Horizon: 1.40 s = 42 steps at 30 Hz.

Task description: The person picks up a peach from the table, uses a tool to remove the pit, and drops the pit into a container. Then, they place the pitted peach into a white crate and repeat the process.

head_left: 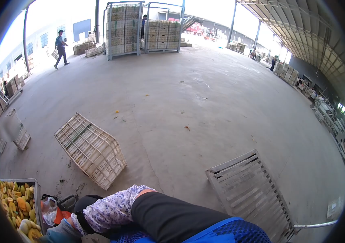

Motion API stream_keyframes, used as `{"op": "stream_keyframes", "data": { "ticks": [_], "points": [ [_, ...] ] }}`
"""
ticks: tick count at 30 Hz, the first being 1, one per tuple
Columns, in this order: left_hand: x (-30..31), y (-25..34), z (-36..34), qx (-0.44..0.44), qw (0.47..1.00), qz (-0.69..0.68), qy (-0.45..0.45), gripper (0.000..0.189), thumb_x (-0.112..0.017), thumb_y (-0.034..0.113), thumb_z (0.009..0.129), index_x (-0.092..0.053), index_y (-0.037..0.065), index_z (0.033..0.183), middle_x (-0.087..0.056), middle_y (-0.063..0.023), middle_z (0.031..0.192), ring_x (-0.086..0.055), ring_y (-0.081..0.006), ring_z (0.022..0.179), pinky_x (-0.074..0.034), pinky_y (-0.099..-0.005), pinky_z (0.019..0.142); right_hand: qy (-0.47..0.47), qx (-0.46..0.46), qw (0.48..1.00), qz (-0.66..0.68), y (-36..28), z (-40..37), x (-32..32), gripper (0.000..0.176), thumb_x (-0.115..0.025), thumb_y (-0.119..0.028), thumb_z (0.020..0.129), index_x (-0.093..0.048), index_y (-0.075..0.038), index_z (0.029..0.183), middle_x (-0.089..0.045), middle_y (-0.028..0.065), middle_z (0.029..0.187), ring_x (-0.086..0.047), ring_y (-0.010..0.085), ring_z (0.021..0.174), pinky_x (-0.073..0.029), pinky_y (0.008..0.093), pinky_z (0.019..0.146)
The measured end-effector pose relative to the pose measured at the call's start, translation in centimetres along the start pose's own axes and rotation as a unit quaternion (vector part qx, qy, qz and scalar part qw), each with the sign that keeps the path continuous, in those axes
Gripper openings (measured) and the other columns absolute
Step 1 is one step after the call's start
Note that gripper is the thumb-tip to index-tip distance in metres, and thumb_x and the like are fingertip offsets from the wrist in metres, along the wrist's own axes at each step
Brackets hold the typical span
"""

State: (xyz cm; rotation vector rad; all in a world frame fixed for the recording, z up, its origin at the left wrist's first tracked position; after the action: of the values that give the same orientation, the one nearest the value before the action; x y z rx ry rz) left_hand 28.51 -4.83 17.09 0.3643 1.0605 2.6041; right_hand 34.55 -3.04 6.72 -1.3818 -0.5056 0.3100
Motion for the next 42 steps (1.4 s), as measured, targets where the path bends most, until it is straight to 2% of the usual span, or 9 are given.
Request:
{"op": "stream_keyframes", "data": {
  "ticks": [4,11,14,17,24,28,33,38,42],
  "points": [
    [8.3,-8.6,-1.3,0.087,0.996,0.017,-0.006,0.049,-0.052,0.043,0.102,-0.064,-0.002,0.115,-0.063,-0.0148,0.103,-0.060,-0.0219,0.097,-0.051,-0.0365,0.083,-0.060,-0.028,0.997,0.046,-0.4,1.5,-2.4,0.039,-0.050,-0.045,0.100,-0.065,-0.010,0.097,-0.063,0.0060,0.081,-0.061,0.0209,0.070,-0.049,0.0351,0.063],
    [14.5,-2.7,-8.0,0.142,0.934,-0.131,0.300,0.042,-0.040,0.040,0.108,-0.043,0.012,0.078,-0.038,-0.0031,0.065,-0.037,-0.0155,0.053,-0.036,-0.0320,0.049,-0.317,-0.256,0.879,0.248,0.1,4.1,-13.4,0.056,-0.046,-0.064,0.098,-0.061,-0.012,0.082,-0.050,-0.0024,0.060,-0.042,0.0081,0.041,-0.033,0.0233,0.038],
    [19.8,-4.6,-10.6,0.137,0.898,-0.179,0.378,0.042,-0.041,0.042,0.107,-0.042,0.014,0.076,-0.039,-0.0024,0.067,-0.041,-0.0175,0.057,-0.039,-0.0321,0.051,-0.280,-0.201,0.914,0.214,1.7,7.8,-17.0,0.058,-0.045,-0.065,0.100,-0.062,-0.012,0.083,-0.048,-0.0046,0.058,-0.042,0.0071,0.041,-0.032,0.0224,0.038],
    [25.5,-7.3,-13.4,0.108,0.790,-0.379,0.469,0.034,-0.048,0.040,0.104,-0.051,0.014,0.083,-0.050,-0.0008,0.077,-0.053,-0.0189,0.066,-0.047,-0.0343,0.056,-0.214,0.020,0.968,0.128,5.2,11.9,-18.9,0.037,-0.054,-0.035,0.106,-0.064,-0.003,0.091,-0.053,-0.0068,0.073,-0.044,0.0039,0.069,-0.039,0.0229,0.061],
    [37.4,-0.1,-24.3,0.204,0.747,0.011,0.633,0.037,-0.056,0.040,0.101,-0.069,0.007,0.108,-0.073,-0.0073,0.099,-0.071,-0.0204,0.085,-0.058,-0.0327,0.069,-0.180,-0.011,0.912,-0.368,14.1,17.9,-16.6,0.040,-0.058,-0.041,0.098,-0.072,-0.003,0.096,-0.068,0.0270,0.085,-0.066,0.0458,0.083,-0.054,0.0520,0.074],
    [42.2,4.8,-30.4,0.397,0.546,0.572,0.466,0.036,-0.068,0.030,0.092,-0.073,-0.003,0.105,-0.075,-0.0129,0.101,-0.070,-0.0213,0.091,-0.053,-0.0322,0.082,-0.184,-0.012,0.922,-0.341,10.0,18.1,-17.4,0.037,-0.061,-0.039,0.097,-0.071,-0.003,0.098,-0.068,0.0260,0.084,-0.066,0.0454,0.082,-0.053,0.0525,0.072],
    [45.0,-4.6,-24.3,0.422,0.644,0.428,0.473,0.055,-0.069,0.042,0.088,-0.068,0.000,0.123,-0.072,-0.0168,0.118,-0.067,-0.0274,0.111,-0.048,-0.0352,0.099,-0.156,0.037,0.953,-0.256,9.2,17.6,-18.4,0.032,-0.062,-0.035,0.097,-0.068,-0.004,0.102,-0.069,0.0249,0.087,-0.066,0.0450,0.083,-0.052,0.0530,0.072],
    [47.6,-13.6,-20.3,0.535,0.557,0.587,0.244,0.063,-0.077,0.043,0.077,-0.063,0.003,0.124,-0.070,-0.0214,0.117,-0.066,-0.0332,0.114,-0.049,-0.0398,0.099,-0.146,0.053,0.962,-0.226,8.2,18.3,-19.2,0.032,-0.060,-0.036,0.099,-0.067,-0.005,0.103,-0.070,0.0237,0.086,-0.067,0.0439,0.083,-0.052,0.0523,0.073],
    [46.2,-14.0,-20.5,0.480,0.731,0.358,0.328,0.060,-0.084,0.023,0.072,-0.063,0.003,0.125,-0.072,-0.0123,0.106,-0.068,-0.0203,0.095,-0.053,-0.0320,0.086,-0.102,0.056,0.990,-0.083,7.0,19.0,-18.9,0.031,-0.058,-0.033,0.101,-0.063,-0.003,0.107,-0.069,0.0240,0.084,-0.067,0.0439,0.081,-0.052,0.0490,0.069]
  ]
}}
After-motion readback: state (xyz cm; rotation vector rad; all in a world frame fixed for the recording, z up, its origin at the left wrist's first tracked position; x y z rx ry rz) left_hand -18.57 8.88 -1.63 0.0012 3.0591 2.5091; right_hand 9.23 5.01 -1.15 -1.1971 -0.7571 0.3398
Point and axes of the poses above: each hand's wrist, its own z-axis towards the middle knuckle, its own x-axis out of the back of the hand, y = z × x, the point moved 8 cm from there along z, towards the middle knuckle
